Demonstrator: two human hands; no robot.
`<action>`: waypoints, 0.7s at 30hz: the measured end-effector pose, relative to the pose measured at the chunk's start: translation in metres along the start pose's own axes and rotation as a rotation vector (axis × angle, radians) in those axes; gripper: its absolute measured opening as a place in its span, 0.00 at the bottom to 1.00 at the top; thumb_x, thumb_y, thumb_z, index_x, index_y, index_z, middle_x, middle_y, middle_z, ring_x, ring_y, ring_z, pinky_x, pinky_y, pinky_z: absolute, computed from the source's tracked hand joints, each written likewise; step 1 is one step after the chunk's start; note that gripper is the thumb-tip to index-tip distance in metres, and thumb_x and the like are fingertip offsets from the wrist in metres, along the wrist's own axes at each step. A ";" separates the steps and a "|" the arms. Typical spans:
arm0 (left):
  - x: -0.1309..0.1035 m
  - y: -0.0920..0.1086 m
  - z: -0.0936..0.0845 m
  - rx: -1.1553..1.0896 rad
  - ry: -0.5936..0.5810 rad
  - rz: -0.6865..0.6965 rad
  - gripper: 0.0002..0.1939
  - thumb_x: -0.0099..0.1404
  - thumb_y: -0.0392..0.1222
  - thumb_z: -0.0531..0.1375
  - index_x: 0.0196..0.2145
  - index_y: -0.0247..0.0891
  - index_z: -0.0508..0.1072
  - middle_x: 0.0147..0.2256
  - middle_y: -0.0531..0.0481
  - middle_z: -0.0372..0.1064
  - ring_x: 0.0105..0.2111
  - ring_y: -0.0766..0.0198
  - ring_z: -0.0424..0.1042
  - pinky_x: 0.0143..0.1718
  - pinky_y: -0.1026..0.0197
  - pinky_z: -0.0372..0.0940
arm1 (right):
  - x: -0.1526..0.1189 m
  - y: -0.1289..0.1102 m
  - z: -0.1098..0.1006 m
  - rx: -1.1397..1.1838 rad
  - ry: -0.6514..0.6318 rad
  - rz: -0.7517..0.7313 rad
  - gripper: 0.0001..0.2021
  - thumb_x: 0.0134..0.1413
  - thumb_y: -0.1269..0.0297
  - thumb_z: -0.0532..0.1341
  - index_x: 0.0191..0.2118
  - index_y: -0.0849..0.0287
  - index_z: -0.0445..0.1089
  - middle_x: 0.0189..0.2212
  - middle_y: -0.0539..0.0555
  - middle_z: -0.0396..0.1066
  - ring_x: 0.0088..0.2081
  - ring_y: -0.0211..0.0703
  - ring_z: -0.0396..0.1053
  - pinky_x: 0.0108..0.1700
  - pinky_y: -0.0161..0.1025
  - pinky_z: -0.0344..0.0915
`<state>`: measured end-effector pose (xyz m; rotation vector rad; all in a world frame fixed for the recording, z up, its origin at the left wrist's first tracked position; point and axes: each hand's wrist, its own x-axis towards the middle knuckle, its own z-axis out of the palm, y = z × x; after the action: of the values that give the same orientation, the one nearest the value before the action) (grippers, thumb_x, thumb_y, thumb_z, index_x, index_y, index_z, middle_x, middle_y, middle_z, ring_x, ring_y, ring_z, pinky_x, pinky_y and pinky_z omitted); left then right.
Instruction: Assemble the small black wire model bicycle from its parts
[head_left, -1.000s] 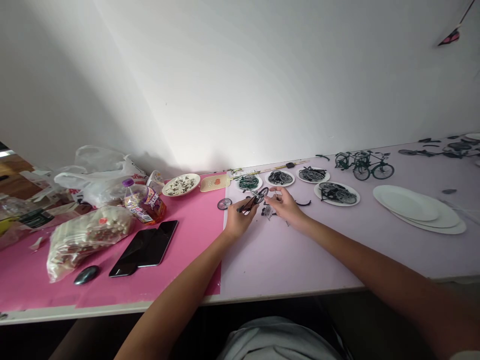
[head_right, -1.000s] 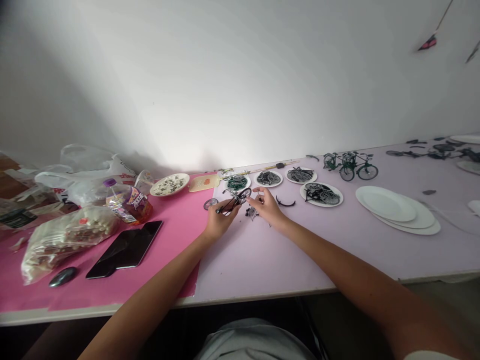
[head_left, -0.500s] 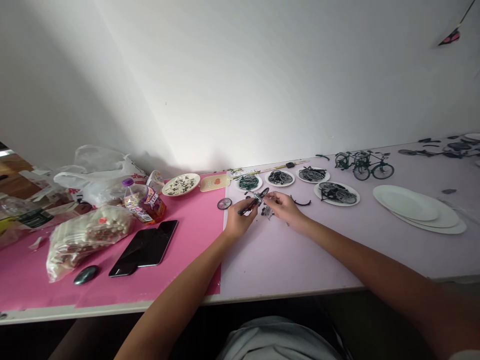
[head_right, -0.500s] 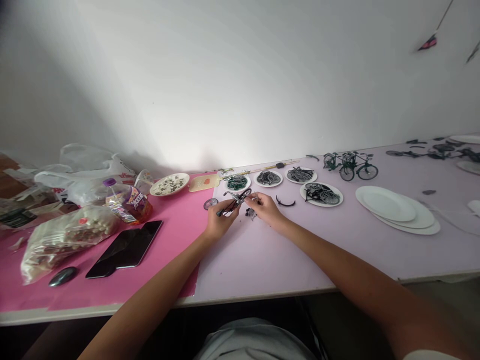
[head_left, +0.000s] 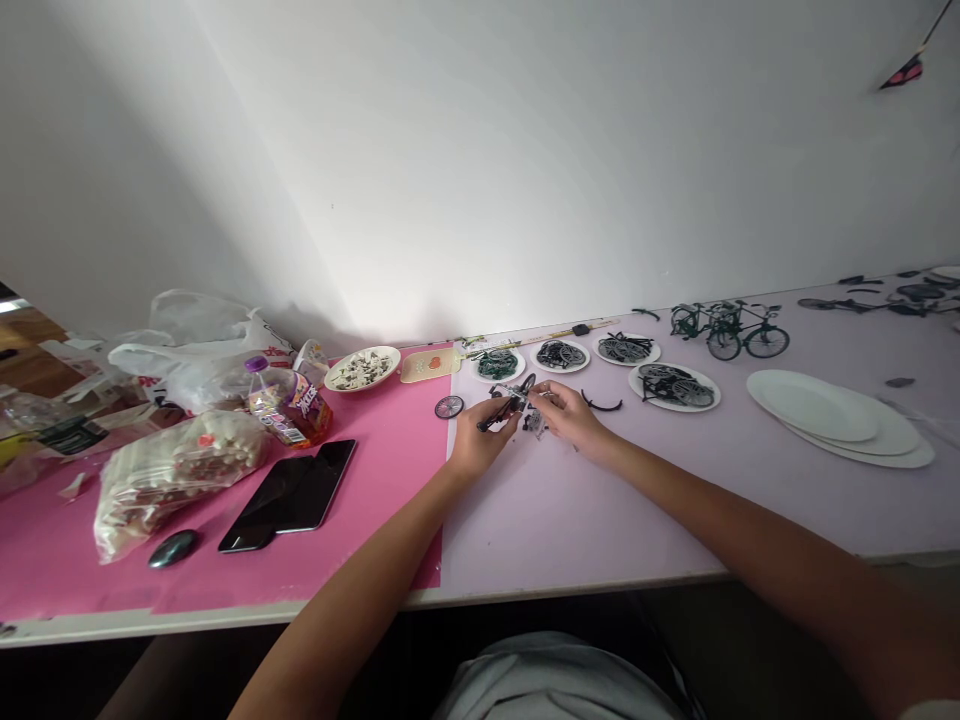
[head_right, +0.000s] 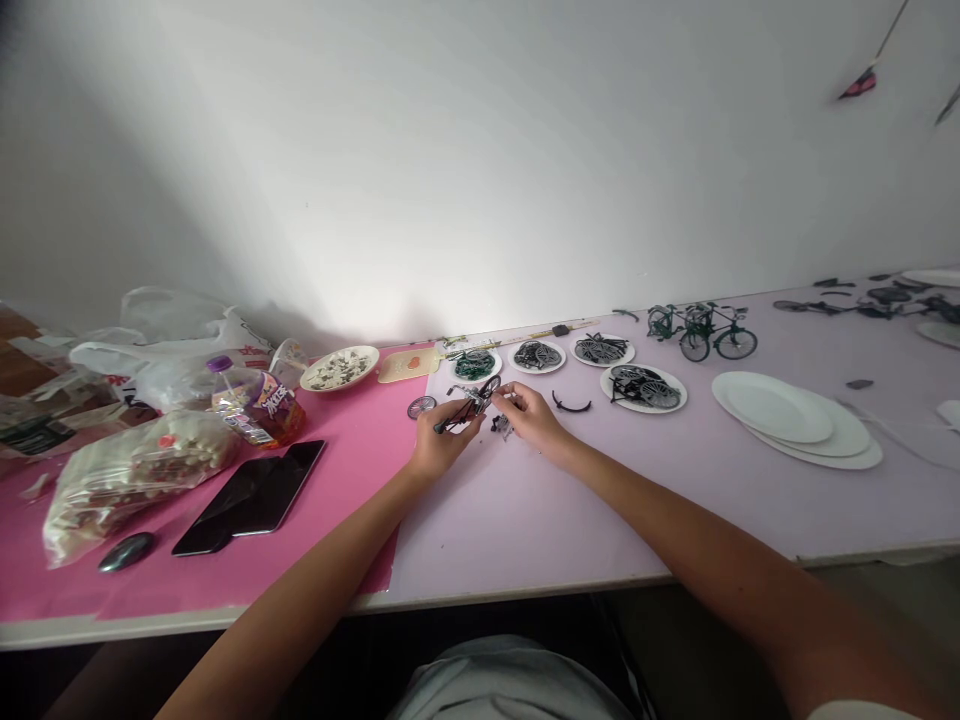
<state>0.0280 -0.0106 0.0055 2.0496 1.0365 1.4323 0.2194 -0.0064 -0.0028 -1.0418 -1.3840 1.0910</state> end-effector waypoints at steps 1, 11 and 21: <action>0.000 0.000 0.000 -0.001 -0.001 -0.002 0.13 0.62 0.48 0.67 0.37 0.36 0.81 0.30 0.47 0.76 0.29 0.63 0.70 0.35 0.62 0.66 | 0.000 0.000 0.000 -0.009 0.004 -0.003 0.23 0.53 0.39 0.65 0.41 0.54 0.70 0.21 0.43 0.59 0.19 0.33 0.54 0.20 0.32 0.50; 0.002 0.003 0.000 0.042 0.016 -0.010 0.12 0.64 0.45 0.64 0.39 0.35 0.82 0.30 0.48 0.76 0.29 0.63 0.69 0.35 0.63 0.64 | -0.001 0.000 -0.001 -0.075 -0.003 -0.038 0.22 0.55 0.40 0.64 0.42 0.55 0.71 0.22 0.44 0.60 0.20 0.33 0.53 0.21 0.31 0.49; 0.002 0.011 -0.001 0.038 0.003 -0.004 0.13 0.66 0.47 0.63 0.38 0.34 0.83 0.29 0.48 0.76 0.28 0.64 0.68 0.34 0.63 0.65 | -0.002 -0.006 0.000 -0.081 -0.002 -0.085 0.22 0.56 0.40 0.64 0.40 0.56 0.71 0.23 0.44 0.60 0.22 0.34 0.53 0.23 0.33 0.49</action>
<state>0.0309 -0.0163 0.0145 2.0716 1.0766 1.4242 0.2193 -0.0100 0.0022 -1.0304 -1.4710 0.9809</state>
